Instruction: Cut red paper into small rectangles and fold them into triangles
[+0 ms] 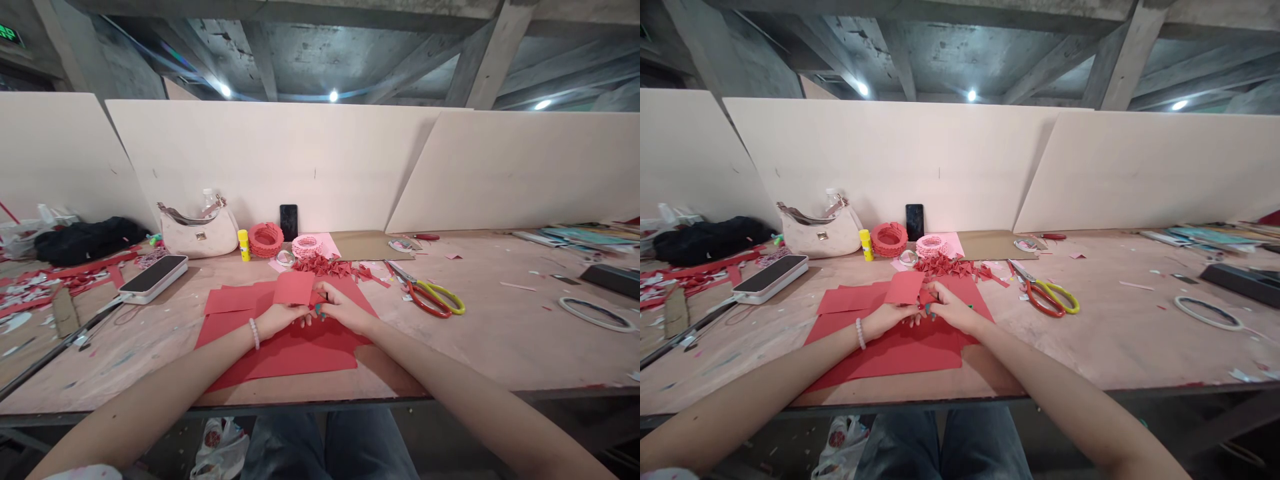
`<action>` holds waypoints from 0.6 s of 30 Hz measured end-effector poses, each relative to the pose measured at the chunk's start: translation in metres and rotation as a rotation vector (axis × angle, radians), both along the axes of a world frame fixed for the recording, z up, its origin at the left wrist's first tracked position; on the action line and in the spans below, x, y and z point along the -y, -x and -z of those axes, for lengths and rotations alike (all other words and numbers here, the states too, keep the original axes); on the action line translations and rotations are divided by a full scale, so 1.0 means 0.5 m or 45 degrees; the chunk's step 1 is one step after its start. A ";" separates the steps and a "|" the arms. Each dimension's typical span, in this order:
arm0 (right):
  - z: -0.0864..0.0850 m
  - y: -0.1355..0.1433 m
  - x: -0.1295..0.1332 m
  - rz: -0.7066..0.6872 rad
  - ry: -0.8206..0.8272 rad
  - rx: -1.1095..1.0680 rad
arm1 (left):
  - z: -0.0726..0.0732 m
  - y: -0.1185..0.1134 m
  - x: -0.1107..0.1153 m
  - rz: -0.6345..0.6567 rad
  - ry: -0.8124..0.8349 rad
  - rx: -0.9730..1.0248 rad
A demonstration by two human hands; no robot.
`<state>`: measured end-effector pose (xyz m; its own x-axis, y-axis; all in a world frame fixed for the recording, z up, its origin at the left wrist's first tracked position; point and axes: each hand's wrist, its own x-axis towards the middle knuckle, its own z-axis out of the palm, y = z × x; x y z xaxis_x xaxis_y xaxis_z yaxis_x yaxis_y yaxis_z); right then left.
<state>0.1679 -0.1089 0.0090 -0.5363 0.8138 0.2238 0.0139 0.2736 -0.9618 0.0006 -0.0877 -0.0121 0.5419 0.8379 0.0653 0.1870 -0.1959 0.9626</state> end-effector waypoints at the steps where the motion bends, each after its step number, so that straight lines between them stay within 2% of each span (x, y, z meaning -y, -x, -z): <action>1: -0.001 0.000 0.000 0.002 -0.007 0.004 | -0.002 -0.001 0.001 0.001 -0.003 -0.005; 9: 0.005 -0.002 -0.001 0.074 -0.090 0.071 | -0.038 -0.010 0.022 0.011 -0.029 -0.059; 18: 0.011 0.001 -0.009 0.128 -0.199 0.121 | -0.020 -0.003 0.017 -0.032 -0.033 -0.141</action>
